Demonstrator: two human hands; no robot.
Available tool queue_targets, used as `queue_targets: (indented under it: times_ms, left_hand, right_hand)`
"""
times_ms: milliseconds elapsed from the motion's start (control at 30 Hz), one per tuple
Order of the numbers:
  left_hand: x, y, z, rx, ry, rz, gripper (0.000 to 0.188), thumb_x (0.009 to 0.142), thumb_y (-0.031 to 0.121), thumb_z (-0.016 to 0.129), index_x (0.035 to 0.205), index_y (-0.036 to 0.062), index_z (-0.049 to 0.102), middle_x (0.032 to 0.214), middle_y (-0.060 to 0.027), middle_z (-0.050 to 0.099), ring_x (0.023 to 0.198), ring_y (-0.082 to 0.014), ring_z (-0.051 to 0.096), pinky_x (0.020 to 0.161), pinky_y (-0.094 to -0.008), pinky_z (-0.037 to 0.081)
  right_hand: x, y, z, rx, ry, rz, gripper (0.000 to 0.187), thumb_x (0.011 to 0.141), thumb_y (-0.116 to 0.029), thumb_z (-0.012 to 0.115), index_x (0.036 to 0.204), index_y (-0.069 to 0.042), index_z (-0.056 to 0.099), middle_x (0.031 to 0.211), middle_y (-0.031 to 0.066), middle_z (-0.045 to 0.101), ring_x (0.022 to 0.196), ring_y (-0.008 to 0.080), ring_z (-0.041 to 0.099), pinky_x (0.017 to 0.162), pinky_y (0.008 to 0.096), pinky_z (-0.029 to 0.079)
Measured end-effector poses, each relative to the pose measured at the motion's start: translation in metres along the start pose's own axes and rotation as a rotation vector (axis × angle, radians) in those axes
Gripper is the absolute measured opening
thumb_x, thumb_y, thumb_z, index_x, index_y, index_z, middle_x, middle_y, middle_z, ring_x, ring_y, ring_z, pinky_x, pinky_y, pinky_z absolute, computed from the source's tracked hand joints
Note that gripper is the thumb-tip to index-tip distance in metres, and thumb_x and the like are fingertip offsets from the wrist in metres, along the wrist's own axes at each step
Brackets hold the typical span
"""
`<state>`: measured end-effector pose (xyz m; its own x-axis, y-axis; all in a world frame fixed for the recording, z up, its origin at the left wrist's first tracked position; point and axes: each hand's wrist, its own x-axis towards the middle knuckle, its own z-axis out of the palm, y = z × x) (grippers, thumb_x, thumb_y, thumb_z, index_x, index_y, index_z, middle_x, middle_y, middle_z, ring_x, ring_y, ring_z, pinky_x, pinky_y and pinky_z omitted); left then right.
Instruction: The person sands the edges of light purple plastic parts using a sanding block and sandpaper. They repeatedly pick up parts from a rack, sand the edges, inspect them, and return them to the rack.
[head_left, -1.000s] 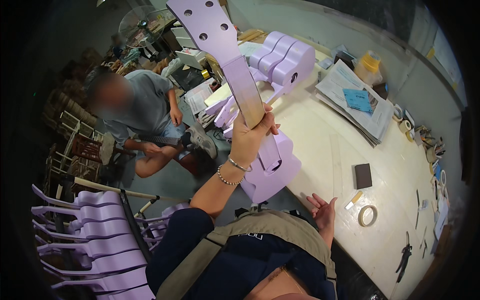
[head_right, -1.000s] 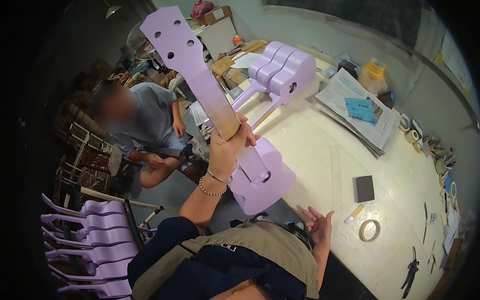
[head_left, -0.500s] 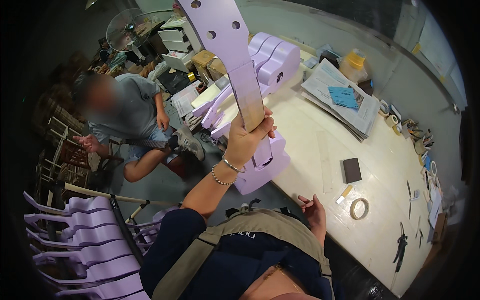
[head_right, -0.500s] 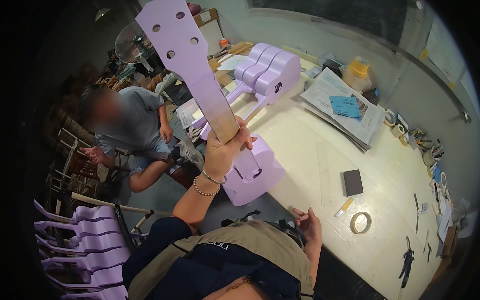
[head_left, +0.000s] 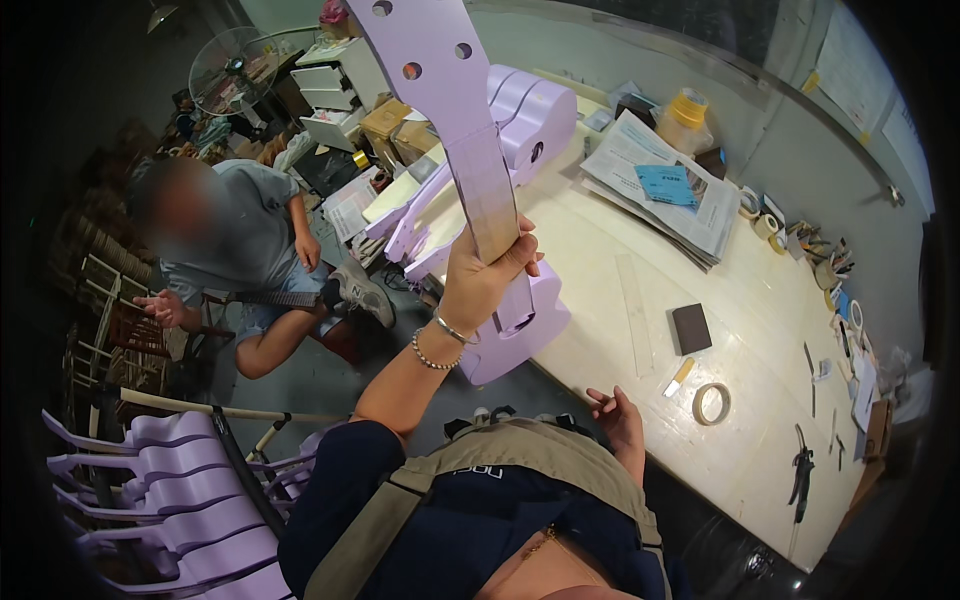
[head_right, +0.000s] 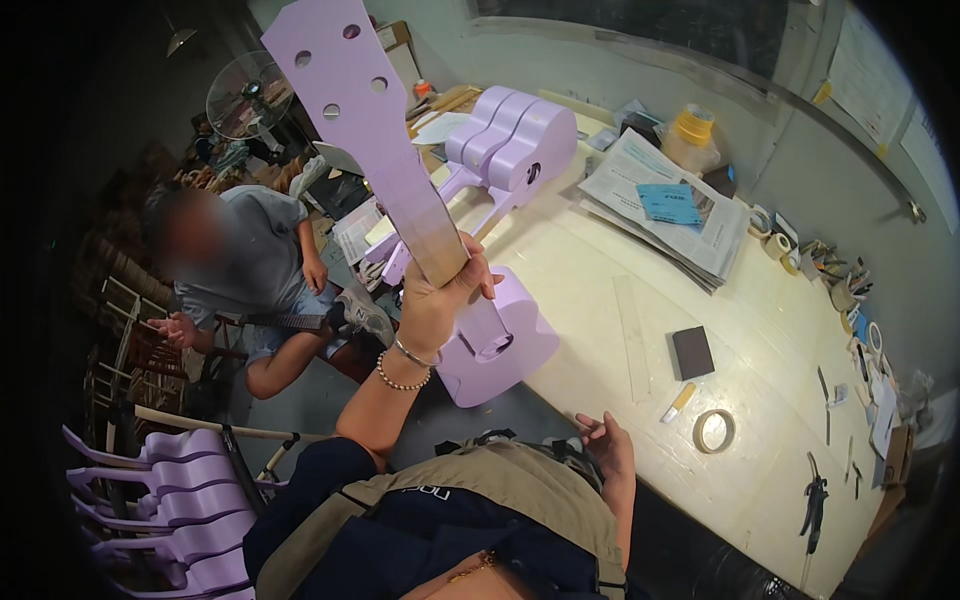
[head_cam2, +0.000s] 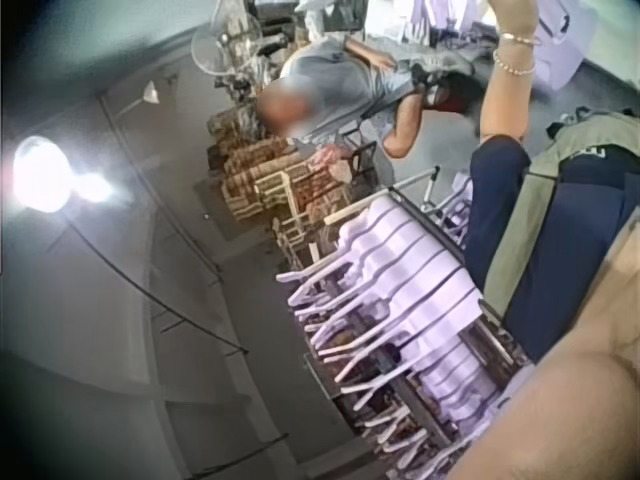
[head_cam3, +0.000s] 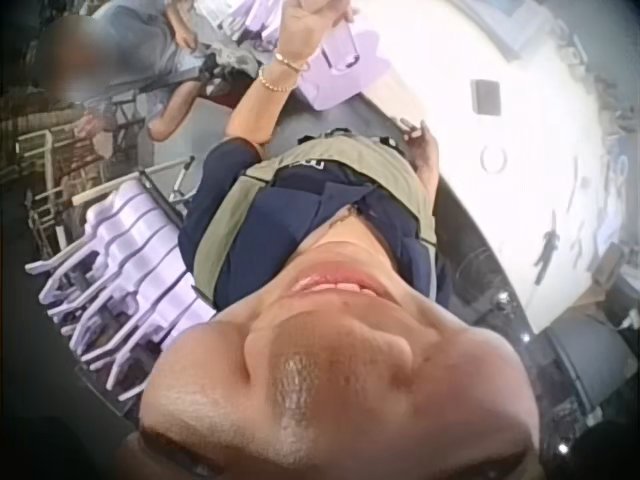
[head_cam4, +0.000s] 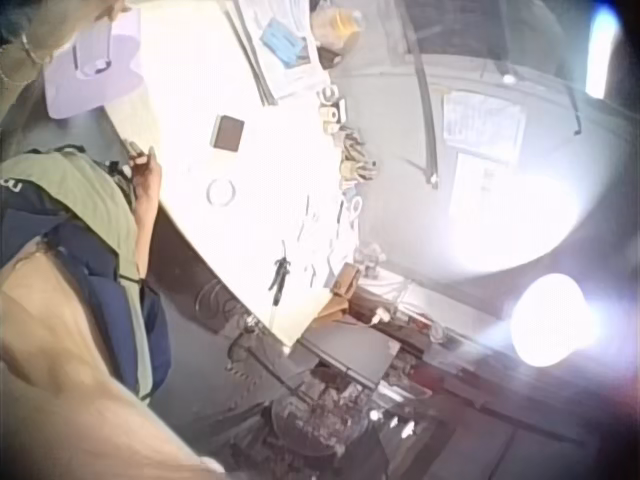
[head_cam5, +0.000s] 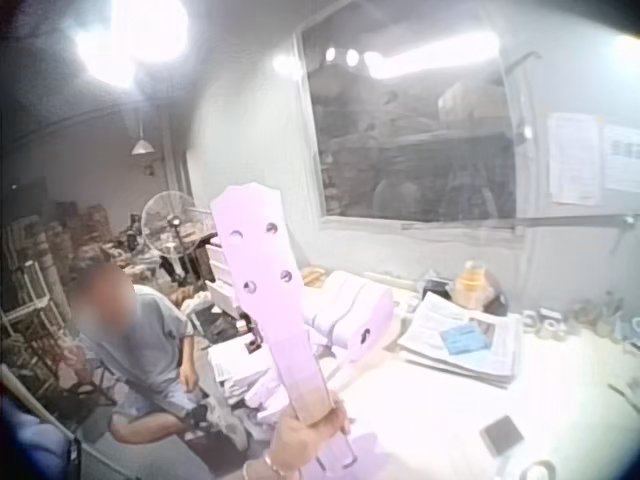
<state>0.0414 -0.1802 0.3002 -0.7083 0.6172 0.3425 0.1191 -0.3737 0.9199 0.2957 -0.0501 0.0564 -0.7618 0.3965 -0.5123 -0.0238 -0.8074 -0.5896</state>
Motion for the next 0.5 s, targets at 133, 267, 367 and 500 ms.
queue_targets:
  times_ms: [133, 267, 367, 500]
  left_hand:
    - [0.020, 0.006, -0.008, -0.004, -0.071, -0.070, 0.014, 0.088, 0.012, 0.060, 0.097, 0.0044, 0.052, 0.070, -0.0031, 0.056, 0.063, -0.0135, 0.057, 0.069, -0.0320, 0.051]
    - [0.031, 0.010, -0.020, 0.012, -0.313, -0.220, 0.028, 0.089, 0.027, 0.059, 0.095, 0.0012, 0.051, 0.070, -0.0058, 0.056, 0.060, -0.0145, 0.057, 0.062, -0.0301, 0.049]
    - [0.027, 0.003, -0.030, -0.013, -0.472, -0.355, 0.051, 0.085, 0.050, 0.055, 0.086, -0.0012, 0.052, 0.068, -0.0062, 0.056, 0.055, -0.0169, 0.058, 0.053, -0.0292, 0.048]
    - [0.011, 0.006, -0.031, 0.261, -0.645, -0.649, 0.058, 0.083, 0.056, 0.054, 0.083, -0.0025, 0.051, 0.064, -0.0088, 0.055, 0.047, -0.0179, 0.058, 0.044, -0.0283, 0.046]
  right_hand:
    - [0.004, 0.004, 0.001, 0.004, -0.051, -0.002, 0.043, 0.089, -0.032, 0.054, 0.055, -0.006, 0.053, 0.105, 0.0210, 0.063, 0.074, 0.0235, 0.057, 0.068, 0.0313, 0.046]
    - [0.000, -0.016, 0.021, -0.194, 0.018, -0.058, 0.042, 0.092, -0.034, 0.050, 0.062, -0.006, 0.058, 0.105, 0.0185, 0.063, 0.081, 0.0221, 0.060, 0.071, 0.0301, 0.047]
    - [-0.005, -0.047, 0.056, -0.409, 0.112, -0.344, 0.040, 0.096, -0.035, 0.043, 0.088, -0.001, 0.063, 0.102, 0.0128, 0.065, 0.084, 0.0181, 0.060, 0.074, 0.0289, 0.048]
    - [-0.027, -0.097, 0.110, -0.462, 0.170, -0.957, 0.038, 0.099, -0.026, 0.033, 0.126, -0.002, 0.045, 0.122, 0.0124, 0.053, 0.109, 0.0190, 0.050, 0.089, 0.0321, 0.043]
